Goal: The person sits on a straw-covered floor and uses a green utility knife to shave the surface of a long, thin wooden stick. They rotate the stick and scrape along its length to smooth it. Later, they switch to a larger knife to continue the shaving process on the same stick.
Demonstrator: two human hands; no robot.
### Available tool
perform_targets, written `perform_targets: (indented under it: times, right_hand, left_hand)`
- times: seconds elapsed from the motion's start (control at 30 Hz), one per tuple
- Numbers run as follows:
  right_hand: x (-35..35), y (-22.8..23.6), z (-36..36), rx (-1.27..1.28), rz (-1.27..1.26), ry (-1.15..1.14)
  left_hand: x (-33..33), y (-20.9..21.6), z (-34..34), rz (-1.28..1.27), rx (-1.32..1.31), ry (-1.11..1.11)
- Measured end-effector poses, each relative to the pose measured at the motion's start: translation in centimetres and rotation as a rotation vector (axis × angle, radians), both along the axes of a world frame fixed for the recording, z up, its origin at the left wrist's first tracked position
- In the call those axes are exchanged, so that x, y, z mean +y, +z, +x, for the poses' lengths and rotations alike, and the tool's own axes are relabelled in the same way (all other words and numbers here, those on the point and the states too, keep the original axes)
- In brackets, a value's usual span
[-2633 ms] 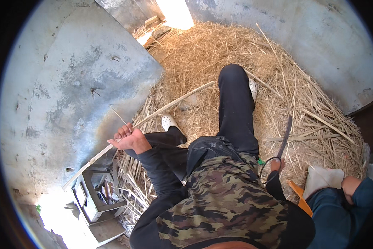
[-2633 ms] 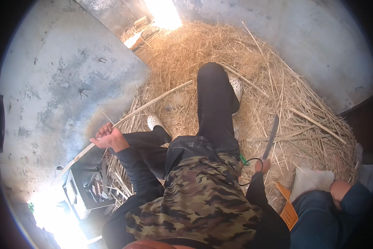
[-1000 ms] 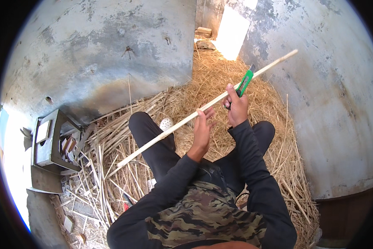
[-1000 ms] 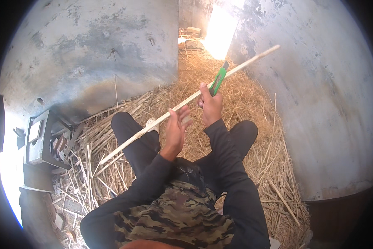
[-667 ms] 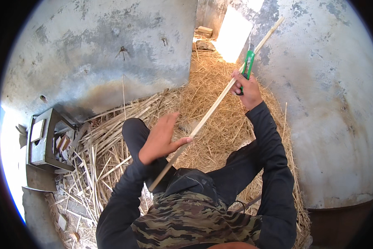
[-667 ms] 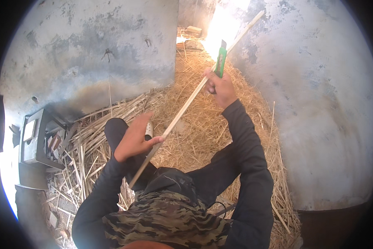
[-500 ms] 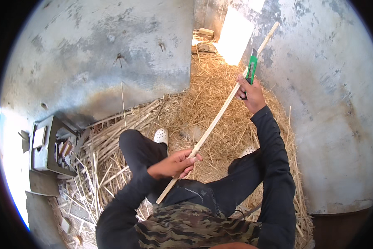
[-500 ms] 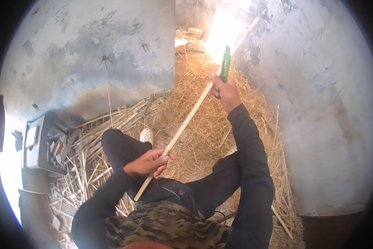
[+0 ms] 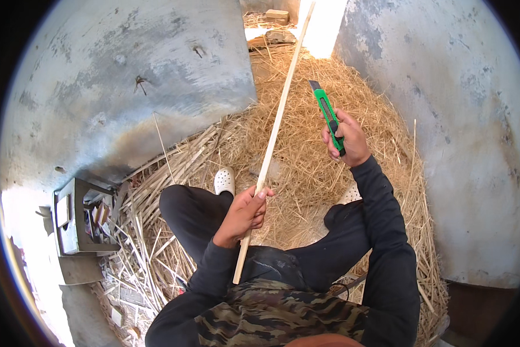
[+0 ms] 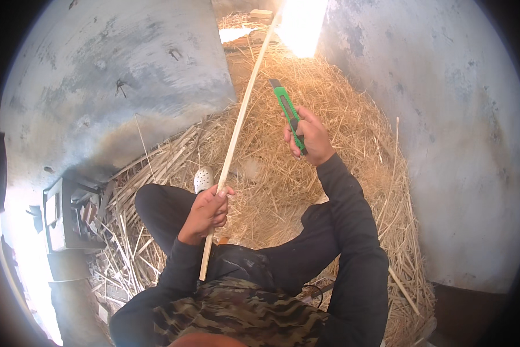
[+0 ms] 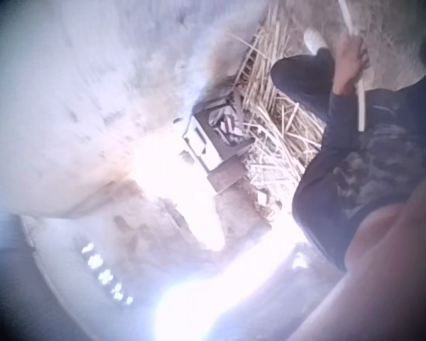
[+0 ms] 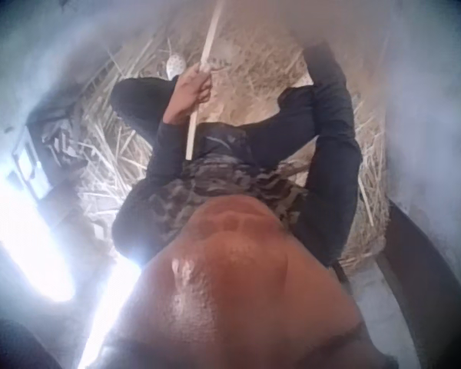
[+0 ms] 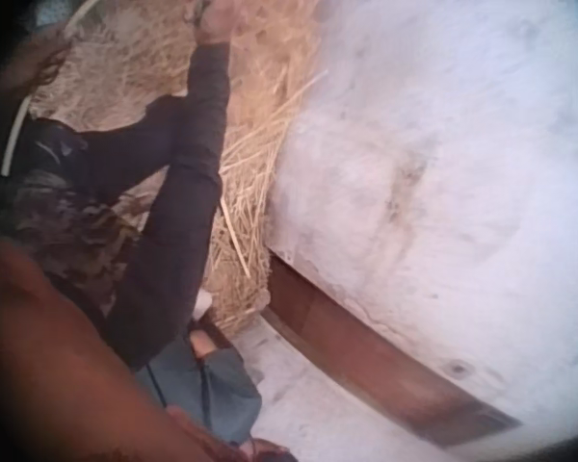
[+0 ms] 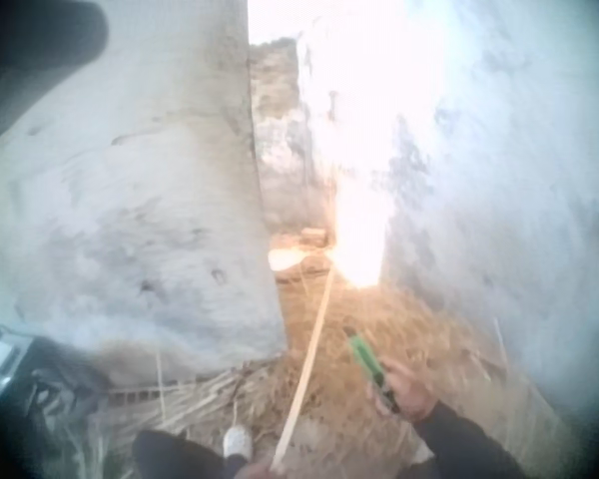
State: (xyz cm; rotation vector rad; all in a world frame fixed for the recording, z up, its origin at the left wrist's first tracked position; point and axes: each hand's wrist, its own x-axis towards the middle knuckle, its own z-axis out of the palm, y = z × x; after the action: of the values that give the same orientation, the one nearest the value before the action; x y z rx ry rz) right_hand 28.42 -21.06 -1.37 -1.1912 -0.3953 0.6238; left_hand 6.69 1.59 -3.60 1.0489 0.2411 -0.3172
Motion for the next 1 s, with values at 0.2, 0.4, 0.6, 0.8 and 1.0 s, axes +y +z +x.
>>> perform_targets:
  times: [0.2, 0.4, 0.6, 0.8, 1.0]
  right_hand:
    - [0.7, -2.7, -0.7, -0.835, -0.461, -0.407]
    - [0.6, -0.9, -3.9, -1.028, -0.748, -0.358]
    - [2.5, -0.8, -6.3, -1.200, -0.787, -0.305]
    - [3.2, -2.3, -4.8, -1.486, -0.744, -0.440]
    - [1.3, -4.1, 0.9, -1.248, -1.124, -0.534]
  left_hand:
    - [0.2, 1.4, 0.8, -0.018, -0.040, -0.073]
    - [0.3, 2.7, 3.1, 0.123, -0.110, -0.043]
    - [-0.7, 2.5, 4.1, 0.153, -0.155, -0.072]
    - [-1.9, 2.8, 3.2, 0.209, -0.144, -0.062]
    - [-2.4, 3.4, 0.9, 0.176, -0.092, -0.150]
